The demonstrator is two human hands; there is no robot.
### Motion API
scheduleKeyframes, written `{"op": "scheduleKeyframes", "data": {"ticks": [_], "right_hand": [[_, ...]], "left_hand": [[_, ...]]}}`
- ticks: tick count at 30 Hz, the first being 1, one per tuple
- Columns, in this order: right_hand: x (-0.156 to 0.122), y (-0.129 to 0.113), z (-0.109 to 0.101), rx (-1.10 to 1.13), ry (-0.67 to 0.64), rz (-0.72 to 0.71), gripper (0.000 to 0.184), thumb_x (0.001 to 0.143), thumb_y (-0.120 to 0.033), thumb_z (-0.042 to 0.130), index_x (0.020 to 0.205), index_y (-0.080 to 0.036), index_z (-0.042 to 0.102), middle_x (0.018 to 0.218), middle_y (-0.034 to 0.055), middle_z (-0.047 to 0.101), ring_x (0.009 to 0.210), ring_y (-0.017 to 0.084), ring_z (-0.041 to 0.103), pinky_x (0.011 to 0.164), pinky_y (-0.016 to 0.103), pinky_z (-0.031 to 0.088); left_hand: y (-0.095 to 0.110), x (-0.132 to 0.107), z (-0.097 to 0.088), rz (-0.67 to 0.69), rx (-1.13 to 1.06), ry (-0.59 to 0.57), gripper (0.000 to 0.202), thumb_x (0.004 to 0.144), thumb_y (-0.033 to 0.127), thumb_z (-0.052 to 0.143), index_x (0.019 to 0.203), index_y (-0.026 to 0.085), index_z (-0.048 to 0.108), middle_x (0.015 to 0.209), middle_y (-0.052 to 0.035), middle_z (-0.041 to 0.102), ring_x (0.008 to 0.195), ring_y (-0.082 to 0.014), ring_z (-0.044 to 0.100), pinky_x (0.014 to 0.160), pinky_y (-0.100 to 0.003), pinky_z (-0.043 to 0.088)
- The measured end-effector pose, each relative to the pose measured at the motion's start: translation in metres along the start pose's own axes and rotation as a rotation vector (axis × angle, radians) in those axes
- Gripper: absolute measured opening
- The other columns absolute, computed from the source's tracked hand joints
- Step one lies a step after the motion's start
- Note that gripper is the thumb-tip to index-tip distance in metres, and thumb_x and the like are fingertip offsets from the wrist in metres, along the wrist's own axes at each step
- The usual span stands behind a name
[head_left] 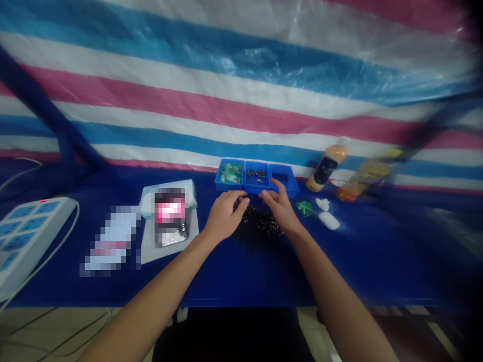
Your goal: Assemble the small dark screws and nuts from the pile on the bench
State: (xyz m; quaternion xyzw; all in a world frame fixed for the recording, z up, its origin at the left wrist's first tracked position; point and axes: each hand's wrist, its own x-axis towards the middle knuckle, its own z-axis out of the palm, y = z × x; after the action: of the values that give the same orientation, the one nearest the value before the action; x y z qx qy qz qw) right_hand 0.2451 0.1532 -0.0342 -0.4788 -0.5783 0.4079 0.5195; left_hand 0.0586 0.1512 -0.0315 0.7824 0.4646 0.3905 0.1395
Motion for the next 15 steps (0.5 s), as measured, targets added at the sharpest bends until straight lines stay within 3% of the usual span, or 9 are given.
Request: {"op": "scheduleKeyframes", "data": {"ticks": [2,4,7,11,15], "right_hand": [[-0.001,0.001,-0.003,-0.165,0.045,-0.007,0.053,0.087,-0.054,0.054,0.13,-0.025,0.047,0.088,0.0025,0.065,0.084,0.019,0.058,0.08,0.034,0.042],[-0.004,0.001,-0.007,-0.441,0.047,-0.036,0.041,0.089,-0.052,0.053,0.119,-0.025,0.057,0.086,0.0028,0.065,0.089,0.022,0.058,0.084,0.038,0.039],[-0.01,0.002,-0.009,-0.79,-0.063,-0.071,0.029,0.086,-0.049,0.059,0.103,-0.028,0.066,0.091,0.0034,0.065,0.097,0.026,0.054,0.087,0.043,0.032],[-0.014,0.004,-0.003,-0.931,-0.201,-0.083,0.024,0.083,-0.044,0.064,0.102,-0.029,0.067,0.095,0.0036,0.065,0.096,0.025,0.052,0.084,0.041,0.028],[-0.015,0.006,0.002,-0.944,-0.209,-0.107,0.014,0.088,-0.031,0.059,0.099,-0.027,0.065,0.089,0.0017,0.064,0.091,0.021,0.052,0.085,0.041,0.025]], "left_hand": [[-0.002,0.001,0.001,-0.018,0.029,0.004,0.024,0.097,0.036,0.046,0.103,0.022,0.064,0.096,-0.0036,0.066,0.091,-0.0207,0.058,0.086,-0.038,0.045],[-0.005,0.001,0.002,-0.027,0.076,-0.014,0.021,0.096,0.035,0.048,0.098,0.022,0.065,0.095,-0.0036,0.066,0.092,-0.0216,0.058,0.085,-0.038,0.045],[-0.01,-0.001,0.007,-0.051,0.164,-0.05,0.019,0.093,0.033,0.052,0.097,0.023,0.067,0.099,-0.0041,0.066,0.096,-0.0243,0.056,0.087,-0.041,0.043],[-0.017,-0.003,0.011,-0.072,0.22,-0.133,0.018,0.092,0.033,0.053,0.098,0.024,0.067,0.103,-0.0044,0.065,0.096,-0.0261,0.055,0.084,-0.042,0.044],[-0.018,-0.005,0.011,-0.044,0.215,-0.163,0.019,0.092,0.032,0.052,0.1,0.024,0.067,0.103,-0.0051,0.064,0.094,-0.0247,0.056,0.084,-0.041,0.045]]}}
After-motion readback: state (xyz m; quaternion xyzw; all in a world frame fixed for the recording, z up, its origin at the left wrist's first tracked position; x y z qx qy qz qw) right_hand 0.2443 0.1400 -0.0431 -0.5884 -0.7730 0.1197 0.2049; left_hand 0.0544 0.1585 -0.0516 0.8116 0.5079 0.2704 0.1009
